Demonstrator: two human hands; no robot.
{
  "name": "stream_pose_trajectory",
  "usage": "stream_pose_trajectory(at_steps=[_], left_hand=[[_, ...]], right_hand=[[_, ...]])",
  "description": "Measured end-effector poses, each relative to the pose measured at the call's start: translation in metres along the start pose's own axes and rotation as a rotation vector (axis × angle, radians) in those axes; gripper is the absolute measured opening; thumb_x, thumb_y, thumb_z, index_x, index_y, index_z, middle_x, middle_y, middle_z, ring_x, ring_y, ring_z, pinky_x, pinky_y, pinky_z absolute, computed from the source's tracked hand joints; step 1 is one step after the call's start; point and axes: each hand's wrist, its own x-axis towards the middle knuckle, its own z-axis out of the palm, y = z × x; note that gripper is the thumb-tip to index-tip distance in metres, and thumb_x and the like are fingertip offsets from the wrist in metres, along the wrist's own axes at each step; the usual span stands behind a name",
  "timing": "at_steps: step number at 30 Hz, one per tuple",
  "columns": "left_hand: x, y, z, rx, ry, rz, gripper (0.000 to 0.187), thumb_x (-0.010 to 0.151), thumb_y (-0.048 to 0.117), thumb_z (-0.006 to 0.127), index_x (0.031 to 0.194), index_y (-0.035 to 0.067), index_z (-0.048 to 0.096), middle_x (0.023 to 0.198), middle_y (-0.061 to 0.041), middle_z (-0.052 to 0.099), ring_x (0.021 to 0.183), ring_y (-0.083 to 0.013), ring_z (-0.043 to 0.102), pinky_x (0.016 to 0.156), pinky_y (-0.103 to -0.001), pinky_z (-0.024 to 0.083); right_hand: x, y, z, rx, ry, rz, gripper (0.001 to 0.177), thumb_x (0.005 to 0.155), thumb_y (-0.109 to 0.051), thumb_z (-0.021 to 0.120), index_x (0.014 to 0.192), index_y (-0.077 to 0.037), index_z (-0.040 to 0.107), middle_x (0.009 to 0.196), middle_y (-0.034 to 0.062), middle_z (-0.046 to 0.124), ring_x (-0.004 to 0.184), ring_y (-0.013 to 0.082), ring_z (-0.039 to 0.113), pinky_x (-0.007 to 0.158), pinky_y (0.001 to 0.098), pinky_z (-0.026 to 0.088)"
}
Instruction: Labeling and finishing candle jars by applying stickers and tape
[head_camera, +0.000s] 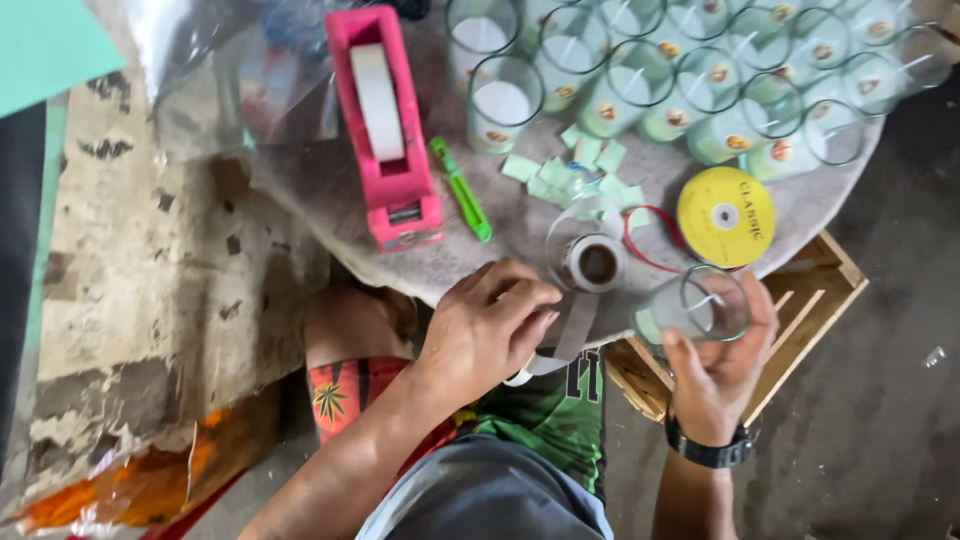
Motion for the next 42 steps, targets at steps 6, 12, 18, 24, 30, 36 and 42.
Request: stream_pose_trajectory(at_steps=[6, 12, 18, 24, 30, 36, 42], left_hand=[[0.026, -0.004, 0.036, 0.396, 0.066, 0.248, 0.002, 0.079, 0.011, 0.057, 0.078, 0.011, 0.059, 0.103, -0.016, 0.048, 0.093, -0.0337, 0.054, 0.068, -0.039, 0.043], [0.021, -0.022, 0.034, 0.542, 0.008, 0.232, 0.012, 0.081, 0.017, 0.052, 0.07, 0.012, 0.051, 0.102, -0.013, 0.049, 0.08, -0.029, 0.055, 0.064, -0.036, 0.042], [0.018, -0.026, 0.02, 0.413, -0.155, 0.173, 0.018, 0.064, 0.013, 0.069, 0.074, 0.009, 0.054, 0.104, -0.015, 0.048, 0.087, -0.033, 0.054, 0.067, -0.041, 0.043], [0.021, -0.013, -0.02, 0.197, -0.441, 0.063, 0.019, 0.067, 0.008, 0.067, 0.08, 0.004, 0.053, 0.116, -0.012, 0.04, 0.113, -0.0322, 0.041, 0.089, -0.044, 0.037], [0.031, 0.008, -0.042, 0.039, -0.591, 0.11, 0.022, 0.068, 0.009, 0.068, 0.081, 0.007, 0.05, 0.11, -0.009, 0.043, 0.098, -0.0272, 0.05, 0.079, -0.037, 0.041], [0.016, 0.008, -0.03, 0.154, -0.129, -0.001, 0.013, 0.079, 0.013, 0.059, 0.086, 0.006, 0.051, 0.103, -0.011, 0.045, 0.091, -0.0269, 0.052, 0.078, -0.04, 0.046], [0.001, 0.01, -0.013, 0.171, 0.008, 0.06, 0.013, 0.084, 0.013, 0.054, 0.094, 0.004, 0.056, 0.095, -0.008, 0.053, 0.079, -0.0248, 0.056, 0.073, -0.037, 0.046]], right_hand=[[0.012, 0.004, 0.002, -0.204, -0.036, -0.125, 0.067, 0.076, -0.017, 0.061, 0.128, 0.0, 0.023, 0.115, 0.0206, 0.037, 0.108, 0.0317, 0.041, 0.085, 0.0457, 0.045], [0.027, 0.026, 0.009, -0.292, -0.049, -0.256, 0.069, 0.071, -0.005, 0.065, 0.125, 0.005, 0.023, 0.116, 0.0234, 0.034, 0.109, 0.0389, 0.04, 0.082, 0.0509, 0.045], [0.034, 0.03, 0.02, -0.468, -0.068, -0.36, 0.062, 0.077, -0.028, 0.061, 0.121, 0.004, 0.03, 0.117, 0.022, 0.037, 0.111, 0.0382, 0.041, 0.08, 0.0453, 0.045], [0.01, -0.019, 0.014, -0.501, 0.088, -0.677, 0.027, 0.085, -0.022, 0.049, 0.099, 0.0, 0.043, 0.106, 0.0179, 0.04, 0.102, 0.0305, 0.045, 0.085, 0.0427, 0.047], [0.007, -0.051, 0.045, -0.322, -0.533, -0.337, 0.025, 0.084, -0.017, 0.05, 0.105, -0.003, 0.052, 0.119, 0.0191, 0.042, 0.108, 0.0314, 0.05, 0.077, 0.0338, 0.048], [0.002, -0.032, 0.05, -0.202, -0.442, -0.102, 0.021, 0.084, -0.023, 0.046, 0.092, -0.003, 0.051, 0.111, 0.0144, 0.048, 0.098, 0.0235, 0.051, 0.068, 0.028, 0.049], [-0.001, -0.031, 0.058, -0.041, -0.397, 0.085, 0.025, 0.083, -0.026, 0.048, 0.091, -0.002, 0.051, 0.111, 0.0138, 0.047, 0.103, 0.0221, 0.051, 0.071, 0.0284, 0.048]])
